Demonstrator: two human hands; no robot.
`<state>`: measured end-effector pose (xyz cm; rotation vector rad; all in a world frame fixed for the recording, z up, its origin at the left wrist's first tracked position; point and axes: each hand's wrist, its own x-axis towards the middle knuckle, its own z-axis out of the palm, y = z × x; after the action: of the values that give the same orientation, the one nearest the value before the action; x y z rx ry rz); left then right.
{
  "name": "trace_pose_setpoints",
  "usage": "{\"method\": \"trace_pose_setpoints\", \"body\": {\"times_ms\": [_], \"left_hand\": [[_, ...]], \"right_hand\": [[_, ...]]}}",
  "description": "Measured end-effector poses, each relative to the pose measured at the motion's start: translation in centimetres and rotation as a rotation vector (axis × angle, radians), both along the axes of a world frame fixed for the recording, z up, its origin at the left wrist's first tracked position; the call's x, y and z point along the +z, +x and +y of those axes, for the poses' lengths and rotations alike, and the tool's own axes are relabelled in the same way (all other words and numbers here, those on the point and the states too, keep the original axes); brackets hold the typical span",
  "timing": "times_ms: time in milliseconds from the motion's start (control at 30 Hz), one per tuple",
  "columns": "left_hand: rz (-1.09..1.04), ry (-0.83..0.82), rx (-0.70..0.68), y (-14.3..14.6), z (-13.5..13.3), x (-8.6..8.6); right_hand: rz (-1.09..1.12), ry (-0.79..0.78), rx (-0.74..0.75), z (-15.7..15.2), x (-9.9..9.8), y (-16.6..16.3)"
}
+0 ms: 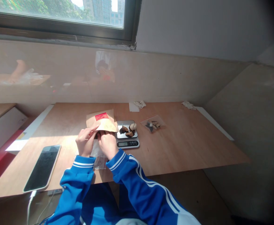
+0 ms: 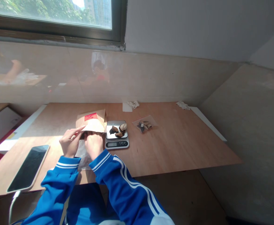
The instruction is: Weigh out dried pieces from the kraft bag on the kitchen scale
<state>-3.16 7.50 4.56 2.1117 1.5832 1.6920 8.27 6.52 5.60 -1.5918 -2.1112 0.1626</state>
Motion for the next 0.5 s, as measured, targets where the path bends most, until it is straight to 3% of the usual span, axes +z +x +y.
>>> {"method": "trace_pose_setpoints", "body": {"times_ms": [333, 500], "left_hand": [[0.021, -0.03, 0.007, -1.0, -0.3, -0.5], [0.094, -0.017, 0.01, -1.3, -0.3, -0.7]], "right_hand": [[-0.051, -0.019, 0.053, -2.0, -2.3, 0.3], [0.102, 0.043, 0.1, -2.7, -2.6, 1.0]]}}
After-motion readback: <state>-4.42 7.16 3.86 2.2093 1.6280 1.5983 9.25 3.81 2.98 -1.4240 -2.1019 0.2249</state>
